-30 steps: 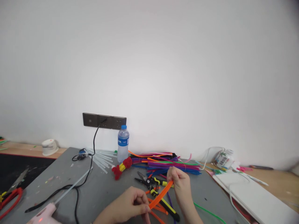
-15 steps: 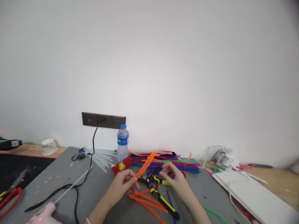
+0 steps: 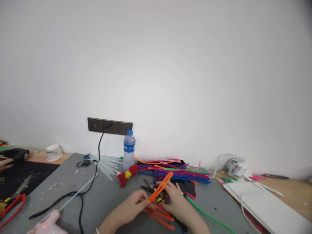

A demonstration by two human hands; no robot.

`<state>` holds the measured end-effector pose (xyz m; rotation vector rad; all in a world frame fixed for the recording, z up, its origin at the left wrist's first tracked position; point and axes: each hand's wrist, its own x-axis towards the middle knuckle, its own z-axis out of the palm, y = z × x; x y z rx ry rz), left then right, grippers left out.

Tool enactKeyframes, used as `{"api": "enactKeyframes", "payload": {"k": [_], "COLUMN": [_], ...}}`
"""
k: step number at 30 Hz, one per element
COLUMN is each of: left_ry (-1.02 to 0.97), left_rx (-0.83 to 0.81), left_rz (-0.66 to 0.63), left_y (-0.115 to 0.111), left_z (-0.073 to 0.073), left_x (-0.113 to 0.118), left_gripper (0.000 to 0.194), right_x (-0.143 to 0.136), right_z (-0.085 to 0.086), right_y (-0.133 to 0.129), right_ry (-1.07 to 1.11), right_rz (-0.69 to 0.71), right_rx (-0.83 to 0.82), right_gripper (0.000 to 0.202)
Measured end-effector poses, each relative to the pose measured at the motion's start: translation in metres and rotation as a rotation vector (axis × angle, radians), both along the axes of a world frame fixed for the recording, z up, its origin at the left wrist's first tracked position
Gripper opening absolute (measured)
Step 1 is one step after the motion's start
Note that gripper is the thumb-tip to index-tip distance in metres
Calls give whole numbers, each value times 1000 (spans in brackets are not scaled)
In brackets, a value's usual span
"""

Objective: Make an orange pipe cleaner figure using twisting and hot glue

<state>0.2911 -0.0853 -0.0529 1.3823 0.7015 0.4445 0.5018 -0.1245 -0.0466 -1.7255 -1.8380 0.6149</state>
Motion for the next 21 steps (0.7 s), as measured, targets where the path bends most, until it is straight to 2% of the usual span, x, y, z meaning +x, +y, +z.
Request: {"api": "enactKeyframes", "payload": {"k": [4, 9, 11, 14, 16, 18, 21], "left_ry": [-26, -26, -26, -34, -37, -38, -63], "left_rx": [-42, -97, -90, -58, -47, -49, -63], "left_rz": [-6, 20, 13, -17, -29, -29, -13], "left_y": [0, -1, -1, -1, -2, -2, -4], "left_z": [-2, -1, 0, 3, 6, 7, 7], "left_x": [-1, -1, -1, -2, -3, -3, -3], "left_gripper": [48, 51, 51, 49, 47, 46, 47], "right_x": [4, 17, 24, 40, 53, 69, 91], "right_z": [-2, 2, 4, 3, -1, -6, -12], "right_y": [3, 7, 9, 15, 19, 21, 20], "right_ry": [87, 310, 421, 629, 872, 1165, 1374], "right_rz": [20, 9, -63, -258, -409, -539, -524], "right_rx": [106, 249, 310, 411, 441, 440, 430], "right_gripper": [60, 51, 50, 54, 48, 33, 27]}}
